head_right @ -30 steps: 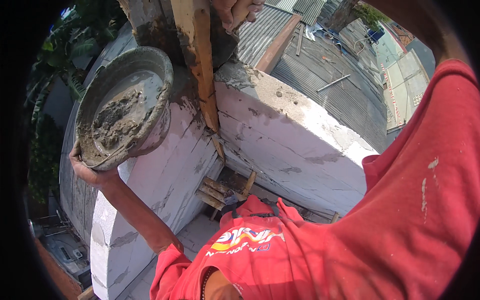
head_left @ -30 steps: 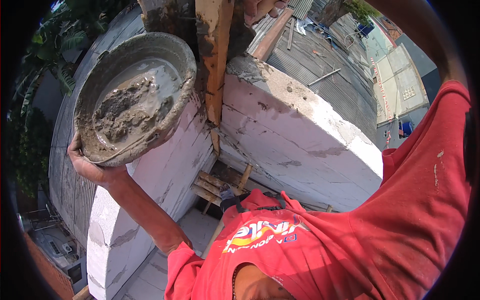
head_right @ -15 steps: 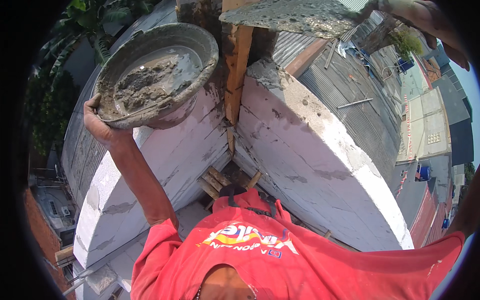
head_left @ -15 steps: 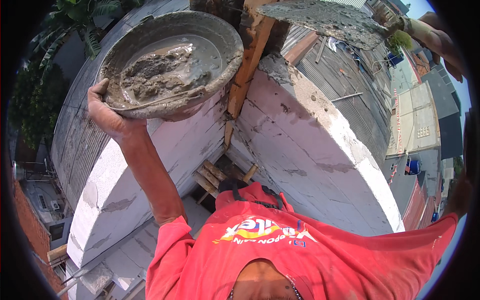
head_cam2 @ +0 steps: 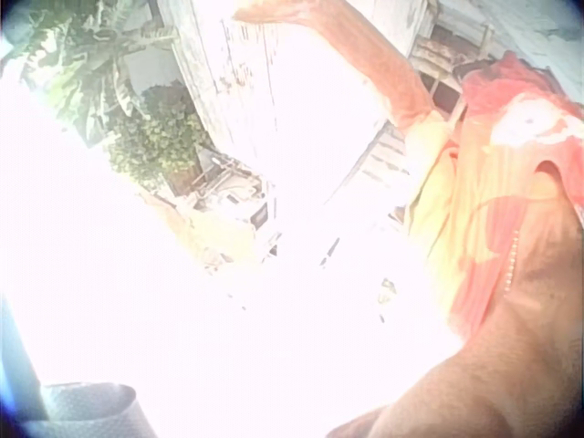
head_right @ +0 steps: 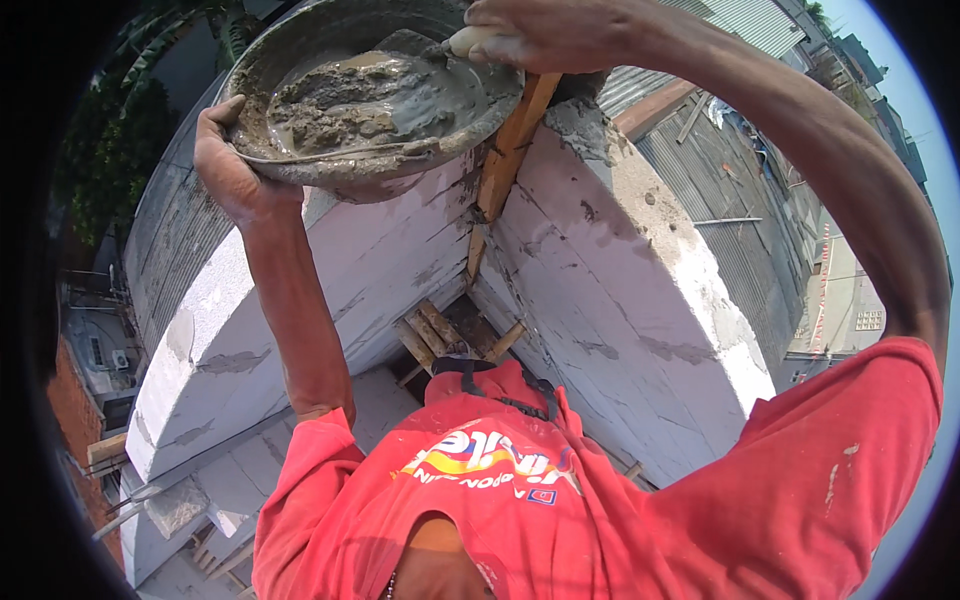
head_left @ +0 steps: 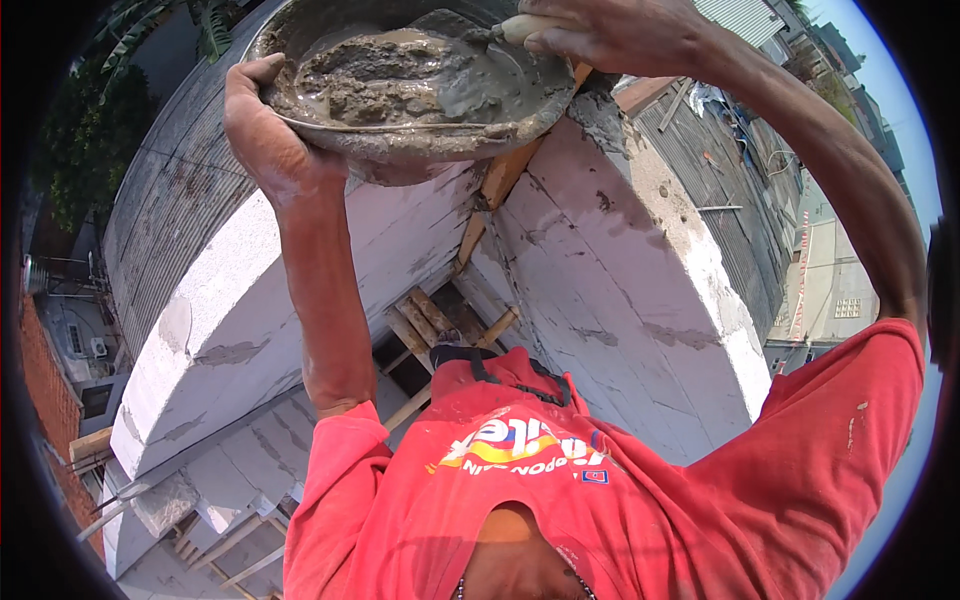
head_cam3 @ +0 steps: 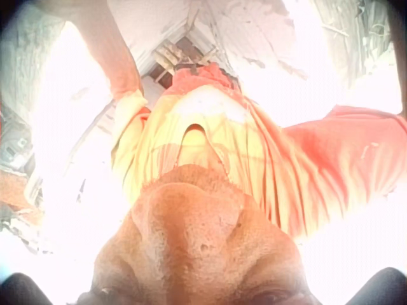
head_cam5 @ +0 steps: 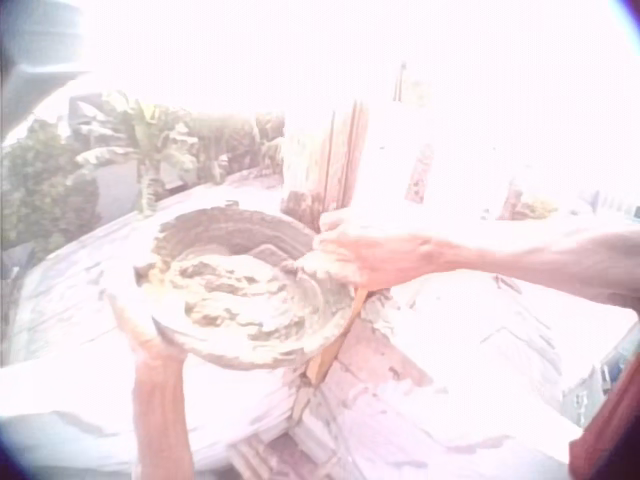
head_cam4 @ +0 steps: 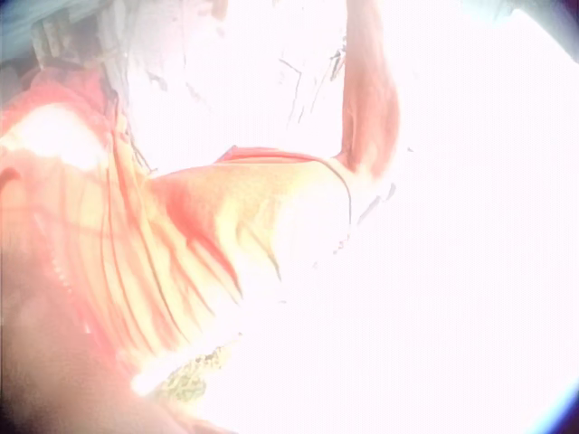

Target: The person scoops mortar from a bucket and applies it onto a wall structure using a trowel, then retrieves another bucket of mortar, mixes it with the trowel, and applies it to the wall.

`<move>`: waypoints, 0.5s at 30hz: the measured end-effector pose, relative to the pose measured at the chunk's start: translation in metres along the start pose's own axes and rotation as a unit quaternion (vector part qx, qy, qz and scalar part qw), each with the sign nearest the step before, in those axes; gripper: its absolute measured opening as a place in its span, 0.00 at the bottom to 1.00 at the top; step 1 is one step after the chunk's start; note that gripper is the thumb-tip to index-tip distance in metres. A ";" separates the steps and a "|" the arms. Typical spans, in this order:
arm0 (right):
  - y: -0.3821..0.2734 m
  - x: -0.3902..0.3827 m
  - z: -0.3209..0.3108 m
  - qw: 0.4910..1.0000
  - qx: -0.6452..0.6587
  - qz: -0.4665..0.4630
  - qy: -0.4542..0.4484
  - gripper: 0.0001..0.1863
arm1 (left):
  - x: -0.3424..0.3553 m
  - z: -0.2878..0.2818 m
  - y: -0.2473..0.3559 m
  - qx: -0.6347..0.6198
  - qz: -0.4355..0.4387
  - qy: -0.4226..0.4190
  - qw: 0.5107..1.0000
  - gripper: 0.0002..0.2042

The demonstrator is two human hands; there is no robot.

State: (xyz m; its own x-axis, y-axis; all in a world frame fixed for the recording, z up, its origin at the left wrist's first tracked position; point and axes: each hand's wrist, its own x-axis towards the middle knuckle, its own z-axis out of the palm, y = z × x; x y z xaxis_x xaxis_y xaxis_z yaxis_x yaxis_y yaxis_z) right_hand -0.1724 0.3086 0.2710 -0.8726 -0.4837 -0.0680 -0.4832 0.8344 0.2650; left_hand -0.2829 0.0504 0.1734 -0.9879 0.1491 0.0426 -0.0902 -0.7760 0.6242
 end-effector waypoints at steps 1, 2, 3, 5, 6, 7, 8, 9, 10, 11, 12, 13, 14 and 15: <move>-0.015 0.005 -0.008 0.988 0.111 0.109 -0.014 0.22 | 0.004 -0.001 -0.002 -0.002 0.024 -0.003 1.000 0.11; -0.029 0.002 -0.017 0.951 0.214 0.221 -0.032 0.23 | 0.004 0.001 -0.002 -0.007 0.044 -0.009 0.999 0.13; -0.034 -0.003 -0.018 0.954 0.210 0.214 -0.020 0.23 | 0.012 -0.002 -0.003 -0.022 0.032 -0.032 0.999 0.13; -0.050 0.004 -0.034 0.936 0.270 0.224 -0.030 0.22 | 0.049 -0.037 0.007 -0.045 0.047 -0.088 0.994 0.14; -0.051 0.007 -0.037 0.909 0.322 0.261 -0.051 0.21 | 0.036 -0.037 0.004 -0.039 0.041 -0.077 0.995 0.14; -0.045 0.008 -0.029 0.906 0.327 0.264 -0.055 0.21 | 0.016 -0.025 -0.002 -0.028 0.101 -0.157 0.982 0.14; -0.043 0.006 -0.024 0.901 0.347 0.255 -0.047 0.20 | 0.012 -0.021 -0.004 -0.018 0.136 -0.163 0.977 0.14; -0.041 0.005 -0.021 0.897 0.366 0.245 -0.039 0.19 | 0.010 -0.017 -0.005 -0.008 0.173 -0.169 0.970 0.13; -0.040 -0.001 -0.018 0.896 0.366 0.247 -0.041 0.19 | 0.007 -0.012 -0.010 -0.003 0.206 -0.177 0.962 0.14; -0.041 -0.008 -0.017 0.885 0.393 0.246 -0.030 0.19 | 0.013 -0.013 -0.010 0.030 0.205 -0.162 0.965 0.13; -0.043 -0.012 -0.015 0.874 0.420 0.245 -0.020 0.19 | 0.016 -0.014 -0.009 0.062 0.204 -0.147 0.966 0.13; -0.048 -0.014 -0.015 0.873 0.421 0.244 -0.021 0.19 | 0.014 -0.012 -0.008 0.064 0.203 -0.145 0.966 0.13; -0.055 -0.017 -0.016 0.877 0.391 0.277 -0.011 0.19 | 0.011 -0.010 -0.007 0.039 0.165 -0.141 0.976 0.13; -0.059 -0.019 -0.015 0.880 0.361 0.309 -0.001 0.19 | 0.007 -0.008 -0.008 0.014 0.126 -0.136 0.983 0.12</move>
State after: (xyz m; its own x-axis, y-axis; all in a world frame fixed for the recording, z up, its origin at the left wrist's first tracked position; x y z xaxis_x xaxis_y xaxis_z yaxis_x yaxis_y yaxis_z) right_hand -0.1262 0.2643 0.2715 -0.9843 0.1221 -0.1275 0.1657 0.8885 -0.4280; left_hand -0.2906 0.0529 0.1624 -0.9083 0.1157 0.4021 0.1596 -0.7926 0.5885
